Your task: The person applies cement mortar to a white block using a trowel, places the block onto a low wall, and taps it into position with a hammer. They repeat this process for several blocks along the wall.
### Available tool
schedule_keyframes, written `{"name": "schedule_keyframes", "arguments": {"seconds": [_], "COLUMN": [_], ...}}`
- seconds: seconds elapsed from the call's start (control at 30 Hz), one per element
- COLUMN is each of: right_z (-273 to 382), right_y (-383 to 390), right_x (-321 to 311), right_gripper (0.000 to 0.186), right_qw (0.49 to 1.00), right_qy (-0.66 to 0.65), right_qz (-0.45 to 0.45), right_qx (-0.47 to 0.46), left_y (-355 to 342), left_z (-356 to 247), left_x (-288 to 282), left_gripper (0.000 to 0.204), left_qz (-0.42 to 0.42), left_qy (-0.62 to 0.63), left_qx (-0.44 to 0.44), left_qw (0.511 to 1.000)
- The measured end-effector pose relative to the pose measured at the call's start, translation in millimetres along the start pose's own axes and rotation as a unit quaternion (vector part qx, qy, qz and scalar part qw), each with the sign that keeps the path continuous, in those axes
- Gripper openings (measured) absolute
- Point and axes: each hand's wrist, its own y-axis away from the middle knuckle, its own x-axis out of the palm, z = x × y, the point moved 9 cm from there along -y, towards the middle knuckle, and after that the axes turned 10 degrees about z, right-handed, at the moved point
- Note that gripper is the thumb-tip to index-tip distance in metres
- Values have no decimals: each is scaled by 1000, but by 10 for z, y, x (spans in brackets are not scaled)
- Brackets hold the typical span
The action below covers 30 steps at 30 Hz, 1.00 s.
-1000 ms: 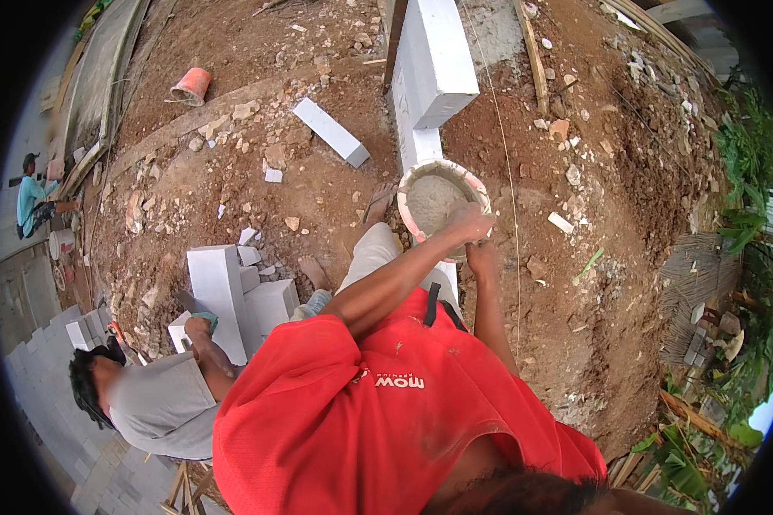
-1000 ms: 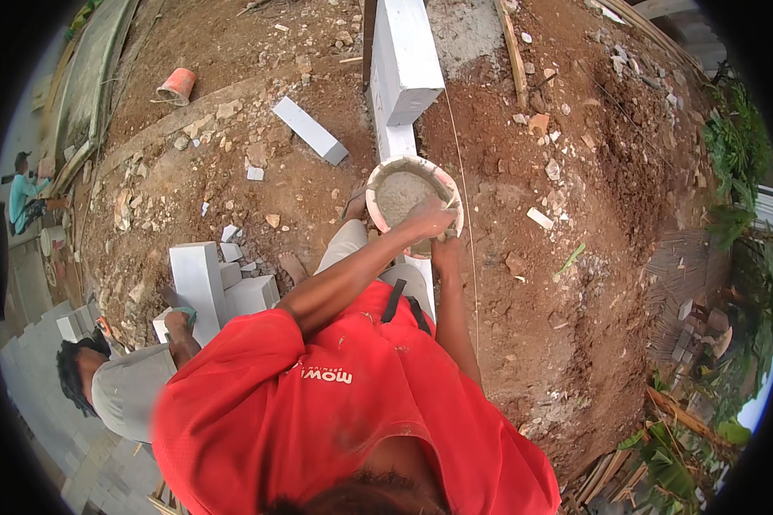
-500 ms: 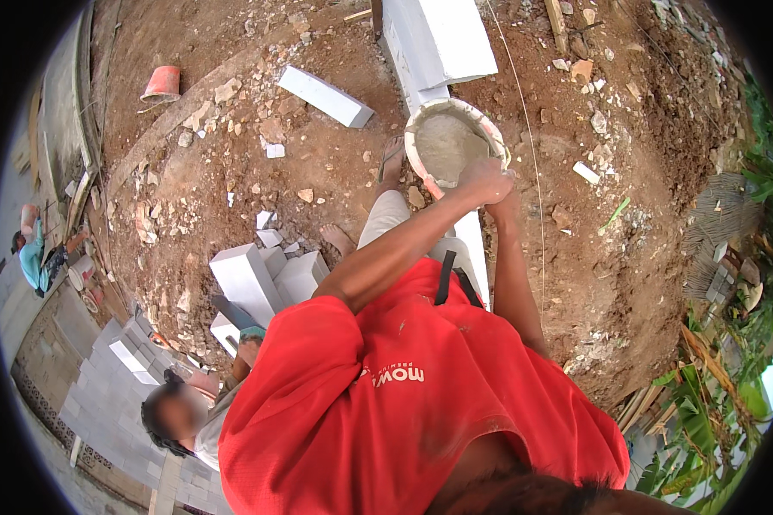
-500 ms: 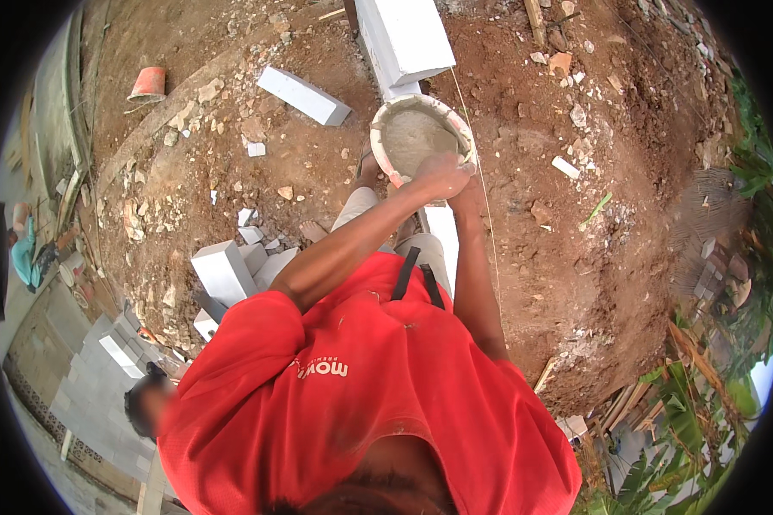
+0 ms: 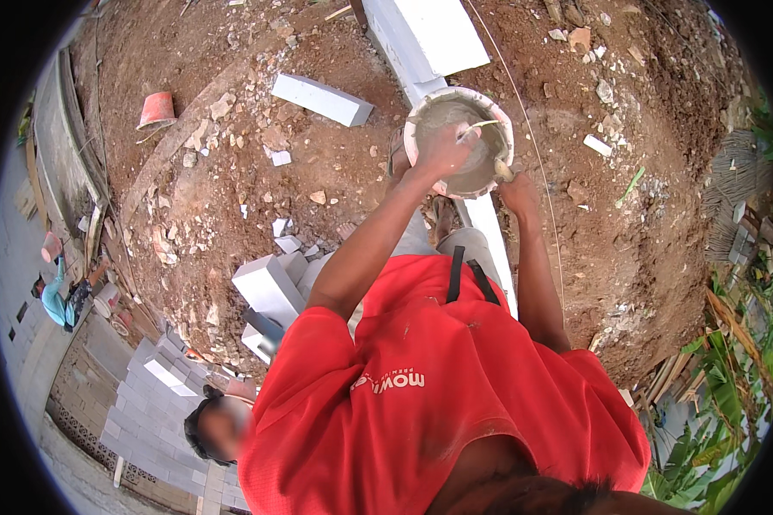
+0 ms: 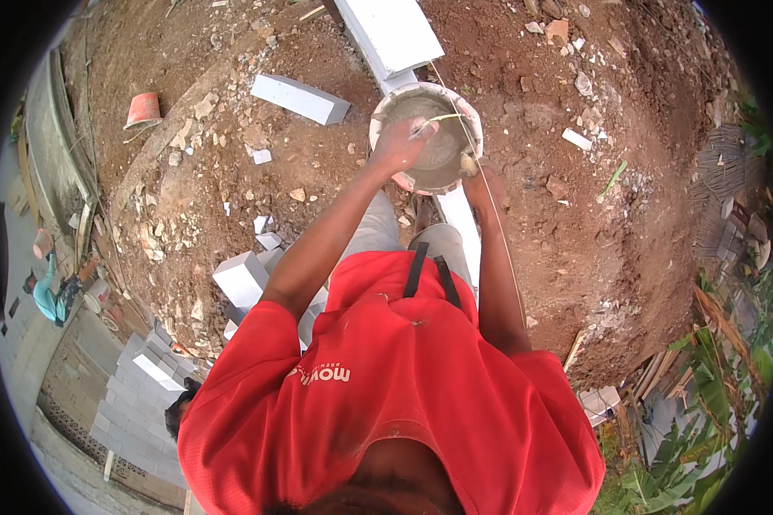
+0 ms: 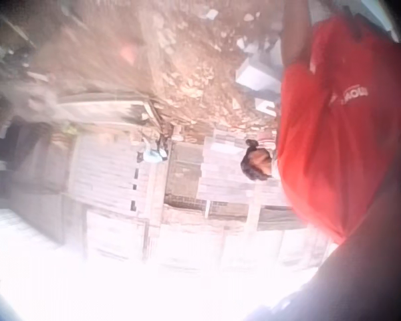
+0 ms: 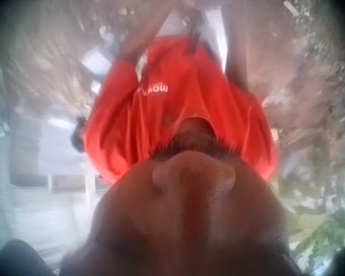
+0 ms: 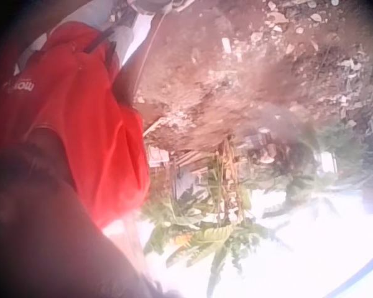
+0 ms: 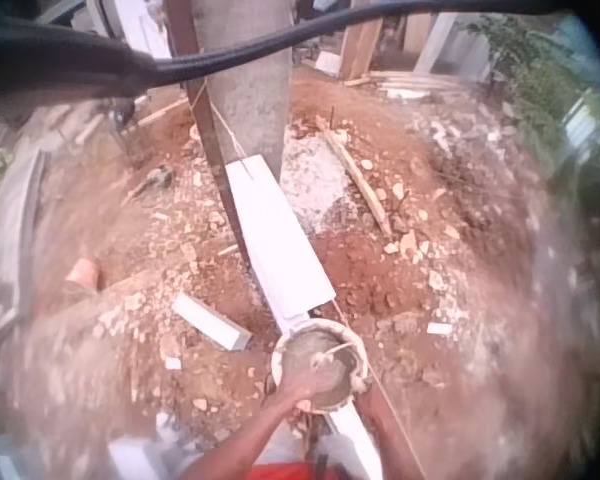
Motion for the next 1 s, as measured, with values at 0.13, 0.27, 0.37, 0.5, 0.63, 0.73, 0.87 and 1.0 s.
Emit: {"name": "schedule_keyframes", "arguments": {"seconds": [0.13, 0.27, 0.37, 0.5, 0.63, 0.73, 0.87, 1.0], "right_z": [-243, -11, 104, 172, 619, 575, 473, 106], "right_y": [-36, -180, -231, -100, -282, -359, 312, 419], "right_x": [143, 487, 835, 1052, 1448, 1642, 1242, 1332], "right_gripper": [46, 57, 57, 60, 57, 50, 32, 25], "right_qw": [999, 996, 995, 988, 980, 918, 794, 735], "right_qy": [-36, -85, -51, -24, -140, -309, -491, -584], "right_qz": [20, 20, 53, 140, 127, 244, 350, 331], "right_qx": [25, -16, -61, -65, -61, -52, -72, -92], "left_y": [-183, -462, -562, -574, -590, -614, -789, -749], "left_z": [536, 1477, 1815, 1775, 1729, 1652, 2310, 1918], "left_x": [-564, -475, -372, -390, -412, -413, -379, -427], "left_gripper": [47, 40, 38, 37, 38, 39, 34, 33], "left_qz": [-95, -165, -174, -127, -111, -98, -98, -34], "left_qy": [-10, 153, 219, 195, 200, 191, 235, 226], "left_qx": [-23, -91, -111, -133, -131, -125, -139, -160], "left_qw": [995, 970, 953, 963, 965, 969, 957, 960]}}
